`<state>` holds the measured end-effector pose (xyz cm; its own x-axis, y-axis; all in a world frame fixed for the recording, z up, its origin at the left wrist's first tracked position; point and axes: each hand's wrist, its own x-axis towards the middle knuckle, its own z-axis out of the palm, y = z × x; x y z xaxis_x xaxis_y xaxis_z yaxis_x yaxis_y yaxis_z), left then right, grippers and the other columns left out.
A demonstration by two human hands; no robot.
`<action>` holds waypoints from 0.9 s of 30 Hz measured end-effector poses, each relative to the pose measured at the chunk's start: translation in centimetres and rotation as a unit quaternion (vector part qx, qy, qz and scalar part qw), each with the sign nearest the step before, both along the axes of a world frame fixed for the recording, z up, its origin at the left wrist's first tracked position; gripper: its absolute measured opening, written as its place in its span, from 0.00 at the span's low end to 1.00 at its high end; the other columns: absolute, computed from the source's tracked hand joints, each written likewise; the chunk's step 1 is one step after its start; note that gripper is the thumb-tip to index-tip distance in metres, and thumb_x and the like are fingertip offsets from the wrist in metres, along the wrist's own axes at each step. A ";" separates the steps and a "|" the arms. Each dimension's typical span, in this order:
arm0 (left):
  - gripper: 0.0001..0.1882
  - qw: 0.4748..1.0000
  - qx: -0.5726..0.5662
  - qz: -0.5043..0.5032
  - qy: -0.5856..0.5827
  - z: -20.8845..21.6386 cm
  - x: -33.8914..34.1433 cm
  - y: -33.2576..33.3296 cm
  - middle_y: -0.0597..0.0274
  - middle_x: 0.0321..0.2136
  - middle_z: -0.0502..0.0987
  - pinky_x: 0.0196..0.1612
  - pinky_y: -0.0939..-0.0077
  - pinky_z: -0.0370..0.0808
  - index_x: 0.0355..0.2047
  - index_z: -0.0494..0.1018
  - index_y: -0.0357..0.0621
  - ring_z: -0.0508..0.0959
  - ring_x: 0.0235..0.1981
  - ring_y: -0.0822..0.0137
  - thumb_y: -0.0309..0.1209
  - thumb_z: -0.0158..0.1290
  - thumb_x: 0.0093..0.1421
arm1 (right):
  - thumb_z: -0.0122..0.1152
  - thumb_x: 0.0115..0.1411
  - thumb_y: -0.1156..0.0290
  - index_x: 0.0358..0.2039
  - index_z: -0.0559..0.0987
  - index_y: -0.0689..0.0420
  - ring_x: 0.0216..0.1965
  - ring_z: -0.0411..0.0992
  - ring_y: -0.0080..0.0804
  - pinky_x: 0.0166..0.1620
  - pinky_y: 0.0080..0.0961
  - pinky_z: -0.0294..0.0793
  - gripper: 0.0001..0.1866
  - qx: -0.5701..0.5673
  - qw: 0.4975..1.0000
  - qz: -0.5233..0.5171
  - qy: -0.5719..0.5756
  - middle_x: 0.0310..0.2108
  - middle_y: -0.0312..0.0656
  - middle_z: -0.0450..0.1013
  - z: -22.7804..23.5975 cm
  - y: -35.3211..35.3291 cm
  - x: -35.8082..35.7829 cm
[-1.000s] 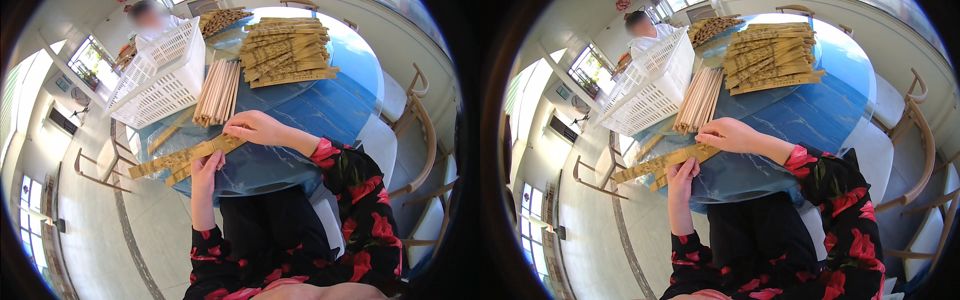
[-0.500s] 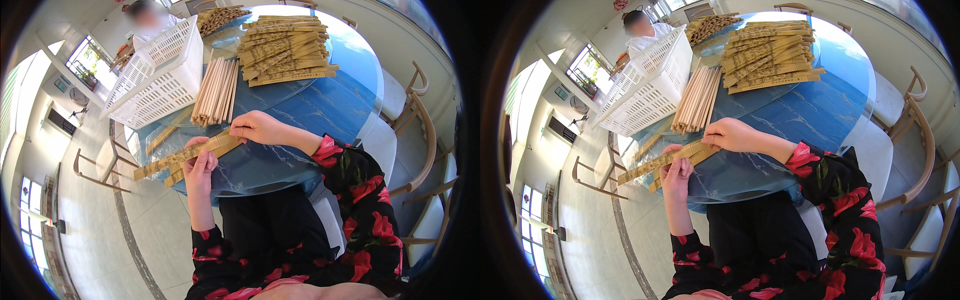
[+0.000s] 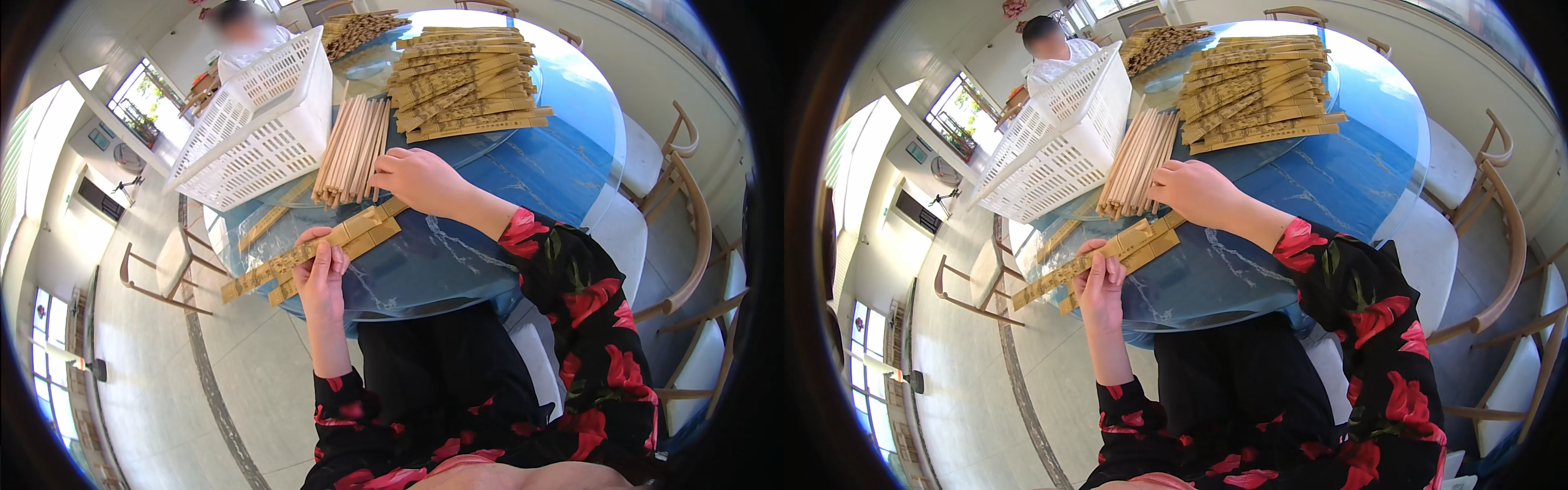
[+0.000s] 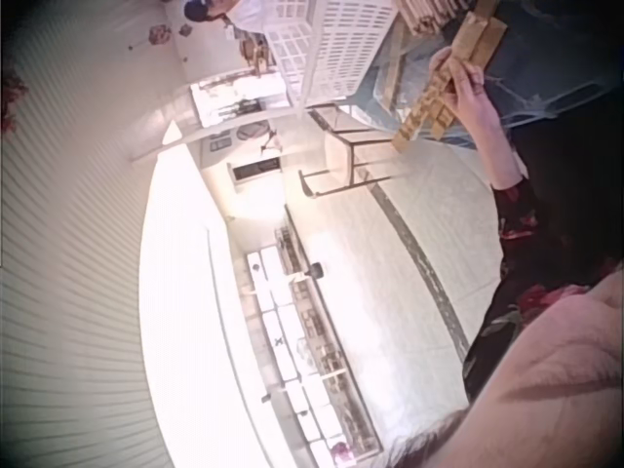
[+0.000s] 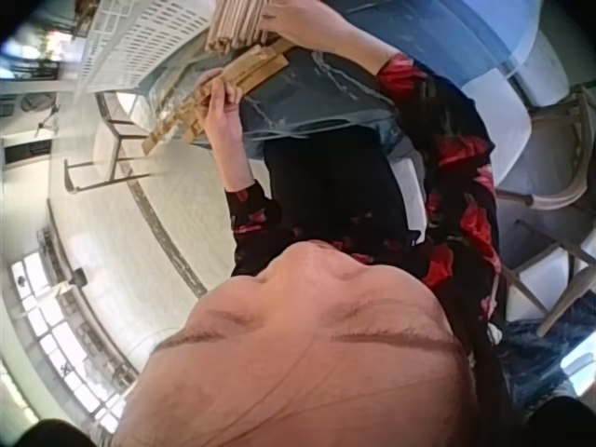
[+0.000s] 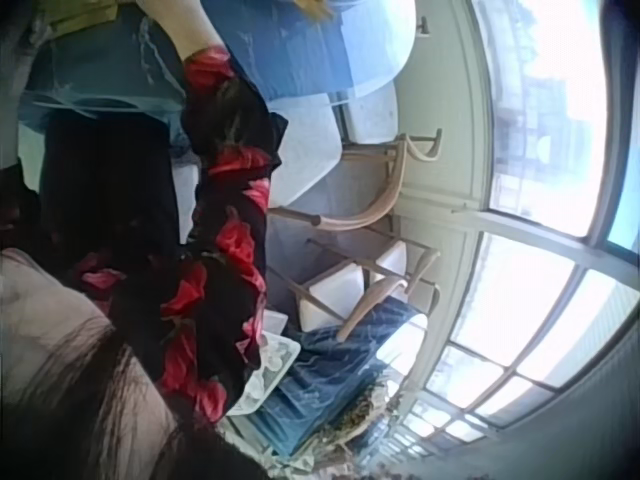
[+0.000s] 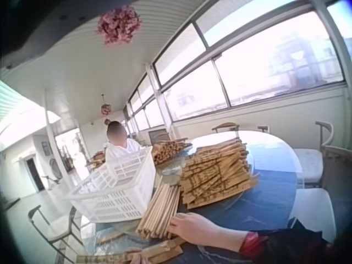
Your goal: The person repeatedly picks up flat bamboo strips and thin bamboo sticks from a table, inserts the sticks into slots on the strips, and places the assembled units into a growing stack. The process is continuous and repetitive throughout the clip.
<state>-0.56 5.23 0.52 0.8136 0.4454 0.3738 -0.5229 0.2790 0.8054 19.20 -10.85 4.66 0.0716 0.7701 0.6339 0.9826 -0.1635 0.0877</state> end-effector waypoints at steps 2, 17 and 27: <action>0.11 1.000 -0.004 -0.001 0.000 0.1 -0.1 0.0 0.67 0.25 0.67 0.30 0.80 0.63 0.51 0.69 0.37 0.64 0.25 0.76 0.28 0.49 0.71 | 0.60 0.53 0.72 0.35 0.78 0.51 0.43 0.72 0.31 0.44 0.29 0.73 0.07 -0.010 0.998 0.001 -0.065 0.34 0.32 0.70 0.1 0.4 0.0; 0.12 1.000 0.004 0.012 0.010 0.4 -0.2 0.0 0.68 0.25 0.66 0.30 0.81 0.62 0.52 0.69 0.37 0.63 0.25 0.77 0.28 0.48 0.71 | 0.59 0.54 0.68 0.31 0.74 0.46 0.41 0.71 0.23 0.38 0.24 0.70 0.04 -0.012 0.984 -0.010 -0.180 0.32 0.26 0.69 0.7 0.6 0.0; 0.12 1.000 -0.001 0.023 0.012 0.3 -0.1 -0.1 0.69 0.24 0.65 0.30 0.80 0.62 0.52 0.68 0.37 0.63 0.26 0.77 0.28 0.49 0.71 | 0.64 0.51 0.73 0.33 0.74 0.51 0.28 0.73 0.30 0.30 0.27 0.71 0.09 0.312 0.944 0.004 -0.106 0.25 0.31 0.72 3.9 -1.9 0.2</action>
